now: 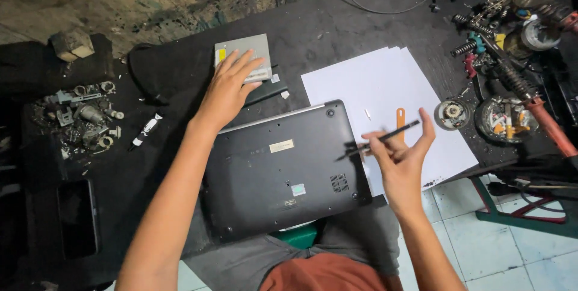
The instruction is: Using a prying tool and a brush to carefully detach the back cover of a laptop on a repair bench.
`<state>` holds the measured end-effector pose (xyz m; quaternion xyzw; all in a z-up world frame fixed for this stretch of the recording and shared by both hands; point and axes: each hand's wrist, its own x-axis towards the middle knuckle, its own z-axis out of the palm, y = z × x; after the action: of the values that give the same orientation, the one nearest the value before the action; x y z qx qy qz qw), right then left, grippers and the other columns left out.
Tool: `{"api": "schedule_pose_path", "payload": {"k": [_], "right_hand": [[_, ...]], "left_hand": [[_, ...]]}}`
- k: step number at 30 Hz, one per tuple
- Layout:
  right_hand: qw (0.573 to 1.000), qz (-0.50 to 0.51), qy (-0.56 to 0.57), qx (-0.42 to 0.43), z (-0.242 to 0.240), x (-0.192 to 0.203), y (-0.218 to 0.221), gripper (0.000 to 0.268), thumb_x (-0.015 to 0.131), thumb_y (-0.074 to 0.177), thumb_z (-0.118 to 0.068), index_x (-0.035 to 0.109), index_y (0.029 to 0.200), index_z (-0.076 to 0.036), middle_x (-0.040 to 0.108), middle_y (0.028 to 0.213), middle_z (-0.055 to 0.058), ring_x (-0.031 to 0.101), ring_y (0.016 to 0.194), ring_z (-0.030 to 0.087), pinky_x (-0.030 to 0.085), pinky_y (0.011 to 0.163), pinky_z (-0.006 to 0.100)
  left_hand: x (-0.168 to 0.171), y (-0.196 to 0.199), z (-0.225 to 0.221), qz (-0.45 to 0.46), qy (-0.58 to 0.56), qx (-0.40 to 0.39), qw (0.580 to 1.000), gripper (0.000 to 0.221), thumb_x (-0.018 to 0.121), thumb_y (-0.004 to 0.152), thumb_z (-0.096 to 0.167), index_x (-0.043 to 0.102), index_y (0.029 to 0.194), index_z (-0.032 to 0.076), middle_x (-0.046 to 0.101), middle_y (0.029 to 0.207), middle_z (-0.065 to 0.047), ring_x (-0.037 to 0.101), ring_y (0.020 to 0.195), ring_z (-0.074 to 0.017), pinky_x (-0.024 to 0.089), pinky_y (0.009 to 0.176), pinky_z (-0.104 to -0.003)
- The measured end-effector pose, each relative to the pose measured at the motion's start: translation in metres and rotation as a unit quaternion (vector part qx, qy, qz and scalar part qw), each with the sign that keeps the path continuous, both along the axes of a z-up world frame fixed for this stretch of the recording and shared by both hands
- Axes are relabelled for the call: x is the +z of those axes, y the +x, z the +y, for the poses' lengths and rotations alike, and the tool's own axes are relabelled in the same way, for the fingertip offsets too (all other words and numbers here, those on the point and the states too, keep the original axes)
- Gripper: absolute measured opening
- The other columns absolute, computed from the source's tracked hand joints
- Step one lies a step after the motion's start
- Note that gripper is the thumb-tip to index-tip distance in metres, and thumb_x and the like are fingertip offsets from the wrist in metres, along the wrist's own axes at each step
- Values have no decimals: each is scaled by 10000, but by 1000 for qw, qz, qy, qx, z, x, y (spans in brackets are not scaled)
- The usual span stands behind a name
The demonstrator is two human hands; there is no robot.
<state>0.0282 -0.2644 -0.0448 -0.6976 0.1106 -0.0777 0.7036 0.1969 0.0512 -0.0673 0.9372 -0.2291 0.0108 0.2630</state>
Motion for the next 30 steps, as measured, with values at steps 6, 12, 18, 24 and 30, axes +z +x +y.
{"api": "schedule_pose_path", "payload": {"k": [6,12,18,24,30], "right_hand": [[989,-125,-58,-44,16,-27,32,831,621,1054,60,57,1603,-208,711,1008,197,697,821,241,622,775,321],[986,-143,-61,-58,35,-35,49,788,606,1071,49,71,1581,-224,701,1072,190,751,844,279,665,783,360],[974,-185,-90,-91,37,-44,65,784,600,1077,83,61,1553,-229,693,1080,186,774,845,281,665,824,366],[954,-232,-160,-103,40,-47,79,757,631,1051,99,95,1506,-181,687,1105,206,784,881,344,664,822,411],[947,-237,-195,-99,39,-55,77,731,655,1041,73,132,1496,-157,676,1071,174,771,844,333,650,789,431]], "left_hand": [[-12,4,5,31,42,-19,998,498,536,1094,249,448,1584,233,369,1643,-141,236,1521,-439,149,1244,-556],[-19,15,8,76,11,-23,997,488,475,1119,301,417,1602,261,307,1671,-133,173,1538,-438,95,1253,-568],[-17,20,6,82,32,11,996,476,428,1131,316,407,1604,266,254,1694,-99,143,1557,-397,57,1261,-558],[-32,40,15,83,17,28,996,450,419,1128,261,452,1578,258,291,1681,-95,178,1549,-397,103,1258,-561],[-38,28,11,27,-5,43,999,413,543,1085,286,568,1493,222,395,1625,-125,283,1504,-436,199,1220,-605]]}}
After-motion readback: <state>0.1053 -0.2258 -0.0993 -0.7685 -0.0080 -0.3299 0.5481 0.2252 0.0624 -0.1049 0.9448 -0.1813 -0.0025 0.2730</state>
